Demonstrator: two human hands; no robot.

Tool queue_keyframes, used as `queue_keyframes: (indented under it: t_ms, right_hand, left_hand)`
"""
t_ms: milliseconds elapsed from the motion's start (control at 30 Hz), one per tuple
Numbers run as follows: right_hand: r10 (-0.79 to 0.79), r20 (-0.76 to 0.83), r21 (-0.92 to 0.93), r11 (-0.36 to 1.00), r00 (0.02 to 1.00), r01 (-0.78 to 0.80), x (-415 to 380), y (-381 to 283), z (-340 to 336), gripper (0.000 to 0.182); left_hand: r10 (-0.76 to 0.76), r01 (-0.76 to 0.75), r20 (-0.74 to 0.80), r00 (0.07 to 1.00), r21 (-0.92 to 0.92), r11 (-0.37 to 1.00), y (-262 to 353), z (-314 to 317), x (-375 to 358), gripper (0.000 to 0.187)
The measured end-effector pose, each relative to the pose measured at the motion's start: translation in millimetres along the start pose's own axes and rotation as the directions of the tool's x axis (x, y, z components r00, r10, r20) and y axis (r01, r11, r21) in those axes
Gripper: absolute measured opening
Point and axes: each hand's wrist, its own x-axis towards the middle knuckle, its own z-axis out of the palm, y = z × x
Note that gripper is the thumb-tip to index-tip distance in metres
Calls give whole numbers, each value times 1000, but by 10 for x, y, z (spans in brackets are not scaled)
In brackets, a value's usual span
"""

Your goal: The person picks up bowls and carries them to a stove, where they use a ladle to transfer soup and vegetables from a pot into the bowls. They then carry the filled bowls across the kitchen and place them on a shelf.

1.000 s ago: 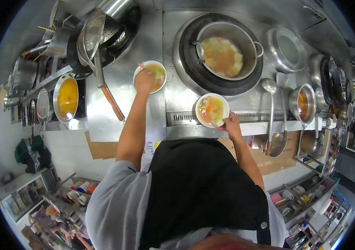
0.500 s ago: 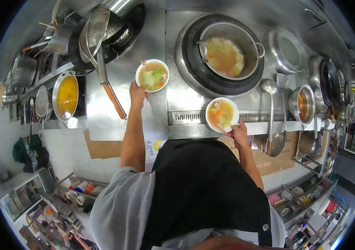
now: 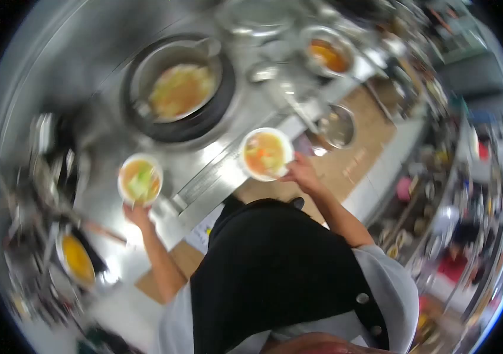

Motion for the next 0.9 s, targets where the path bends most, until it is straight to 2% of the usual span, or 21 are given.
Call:
queue_keyframes:
  t_ms: [33,67,167,200,233,300,400,467,633,733,833,867,900]
  right_hand:
    - [4,-24,-87,996,1000,-7,-142,-62,-147,42]
    - [13,-69,-77,997,998,-19,-244,-137,-255,40]
    - [12,-137,11,1000,991,-11,-552,-245,-784,41]
    - [20,-139,38,999,990,-15,-658,-268,-973,43]
    - [32,-129,64,998,991,-24,-796,-293,-1167,44]
    - [6,-199,78,997,980,9,-1144,-355,-1615,47]
    - [-20,-265,84,996,964,43,-1606,-547,-2308,49]
    - [-42,-312,75,995,949,69,-1870,-537,-2822,49]
    - [-51,-533,91,989,845,117,-2558,-434,-3999,47]
    - [-28,-639,103,987,769,121,-2774,-176,-4739,37]
    - [-51,-736,169,952,675,256,-3072,-155,-5236,33]
    - [-36,-783,178,943,621,280,-3136,-178,-5336,34]
    - [-3,-790,206,941,613,270,-3191,-158,-5521,36]
  left_hand:
    - [13,-16,74,997,41,999,28,22,-148,39]
    - [-1,2,68,998,-22,1000,196,196,-419,36]
    - [-32,23,138,990,61,998,423,586,-1025,33]
    - [-59,47,117,991,104,993,457,726,-1205,34]
    - [-60,41,189,980,101,994,572,889,-1472,34]
    - [-94,60,236,967,149,987,592,1206,-1937,35]
    - [-113,2,408,906,265,964,624,1713,-2565,31]
    - [-97,-18,492,865,224,974,610,2170,-3096,31]
    - [-147,12,691,708,197,980,732,3343,-4405,41]
    - [-131,-63,787,603,211,975,607,4027,-4967,36]
    - [-157,-97,869,468,228,969,453,4764,-5484,36]
    - [-158,-112,889,430,226,968,480,4974,-5645,36]
    - [-160,-126,906,392,225,966,510,5186,-5845,37]
